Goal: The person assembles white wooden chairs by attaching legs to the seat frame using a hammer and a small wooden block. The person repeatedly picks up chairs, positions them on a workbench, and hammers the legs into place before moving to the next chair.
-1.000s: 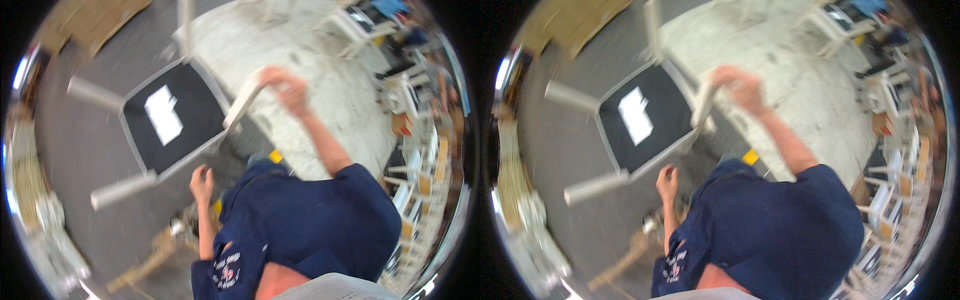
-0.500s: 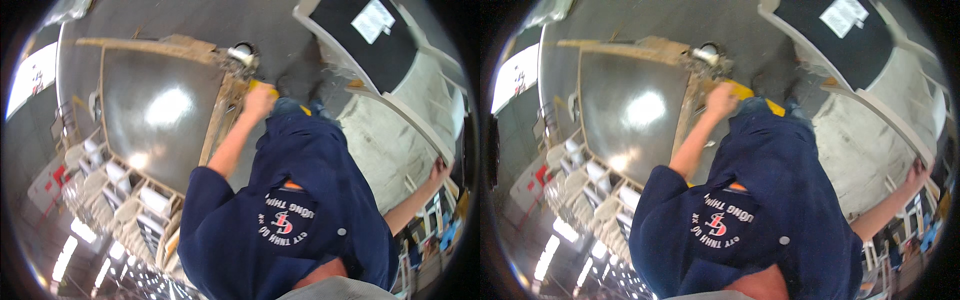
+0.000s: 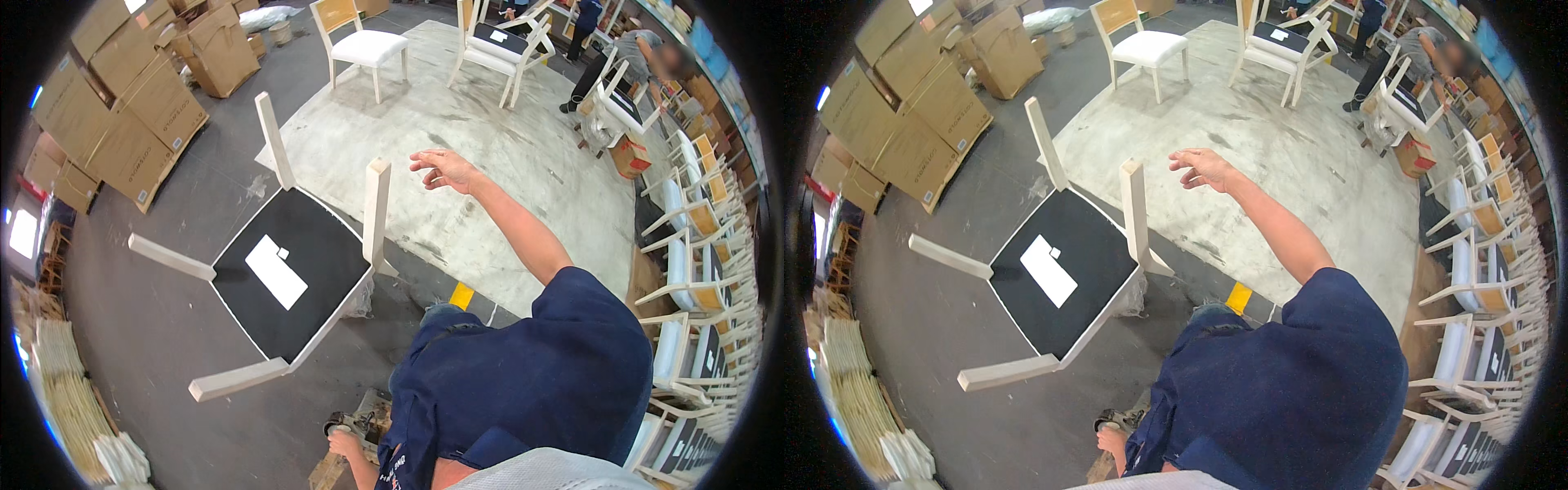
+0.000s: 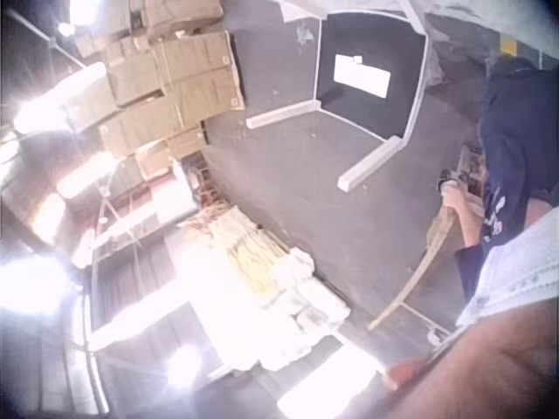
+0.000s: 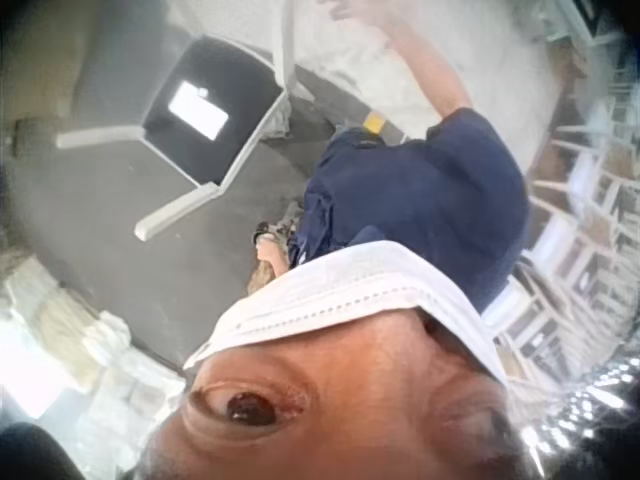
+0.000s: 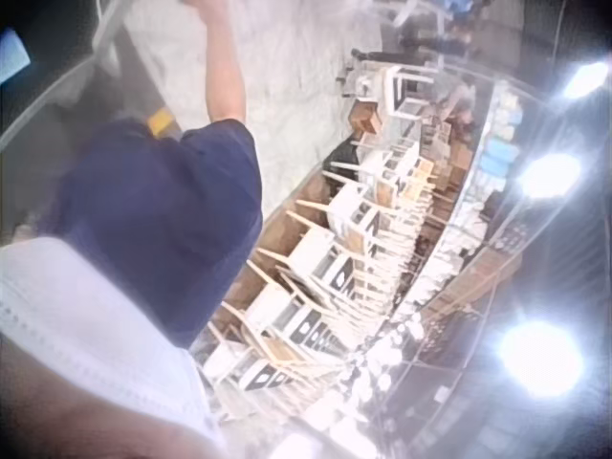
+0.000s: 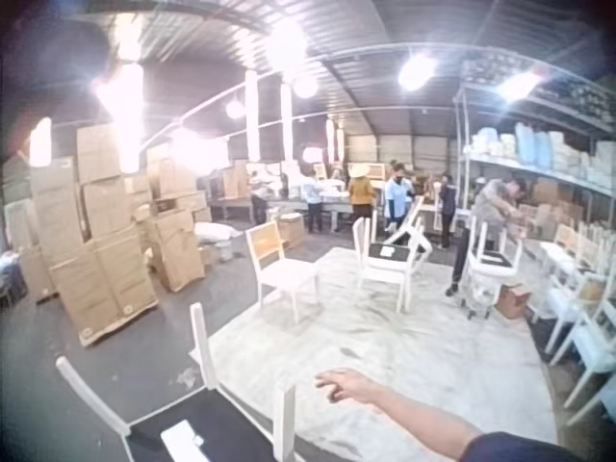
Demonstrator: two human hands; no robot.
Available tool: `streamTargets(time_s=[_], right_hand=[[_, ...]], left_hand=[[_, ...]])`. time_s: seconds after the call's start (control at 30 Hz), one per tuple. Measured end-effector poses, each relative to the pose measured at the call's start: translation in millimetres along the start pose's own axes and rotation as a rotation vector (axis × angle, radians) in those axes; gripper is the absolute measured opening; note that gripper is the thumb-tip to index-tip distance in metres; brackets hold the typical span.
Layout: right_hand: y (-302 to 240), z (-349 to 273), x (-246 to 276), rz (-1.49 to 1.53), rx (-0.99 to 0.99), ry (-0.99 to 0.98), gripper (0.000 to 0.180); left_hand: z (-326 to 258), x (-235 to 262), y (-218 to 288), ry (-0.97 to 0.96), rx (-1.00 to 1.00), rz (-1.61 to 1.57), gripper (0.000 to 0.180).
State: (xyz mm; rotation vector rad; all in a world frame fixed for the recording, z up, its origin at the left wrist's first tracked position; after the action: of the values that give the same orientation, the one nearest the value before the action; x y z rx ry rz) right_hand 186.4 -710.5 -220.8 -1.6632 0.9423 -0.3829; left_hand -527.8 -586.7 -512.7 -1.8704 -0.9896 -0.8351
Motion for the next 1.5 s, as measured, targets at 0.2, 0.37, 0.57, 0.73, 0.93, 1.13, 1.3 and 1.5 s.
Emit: streamTargets(time_s=[0.2,0.37,0.57,0.73,0.93,1.13,1.3,1.5], right_hand=[[-50,22,2,-0.46,0.19,-0.096,0.045],[-33,20,-53,-0.722,0.302,-0.459,0.055],[32,53,-84,-0.519,0.416,-0.459,0.056],[23,41,-96,-0.497,0.402,-0.37,0.049],[19,40,-97,-0.621,0.395,-0.347,0.047],[19,40,-93,-0.61,0.397,-0.348,0.044],[17,37,-92,-0.599,0.426,-0.349,0.043],[21,37,-94,-0.611,0.415,-0.346,0.04]], left_hand=[[2,106,41,0.497,-0.029,-0.554,0.031],[-3,304,147,0.278,-0.183,-1.732,0.027],[-43,531,248,0.275,-0.857,-1.853,0.024],[-65,612,303,0.594,-1.071,-1.404,0.029],[-44,628,337,0.792,-0.994,-0.849,0.024],[-52,630,346,0.833,-1.075,-0.786,0.02],[-46,636,345,0.769,-1.027,-0.947,0.022],[-39,634,352,0.815,-1.033,-0.936,0.022]])
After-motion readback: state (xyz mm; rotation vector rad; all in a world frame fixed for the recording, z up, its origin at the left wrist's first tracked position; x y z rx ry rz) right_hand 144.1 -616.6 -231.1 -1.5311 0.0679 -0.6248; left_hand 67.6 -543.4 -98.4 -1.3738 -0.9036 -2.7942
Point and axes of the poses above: each hand's wrist, its own z-axis towards the middle knuckle, its own x-axis out of the back of the hand, y = z × x, the point moved 4 cm from there along z, towards the middle knuckle, and after that the axes turned 8 degrees about z, right-handed, at the moved point
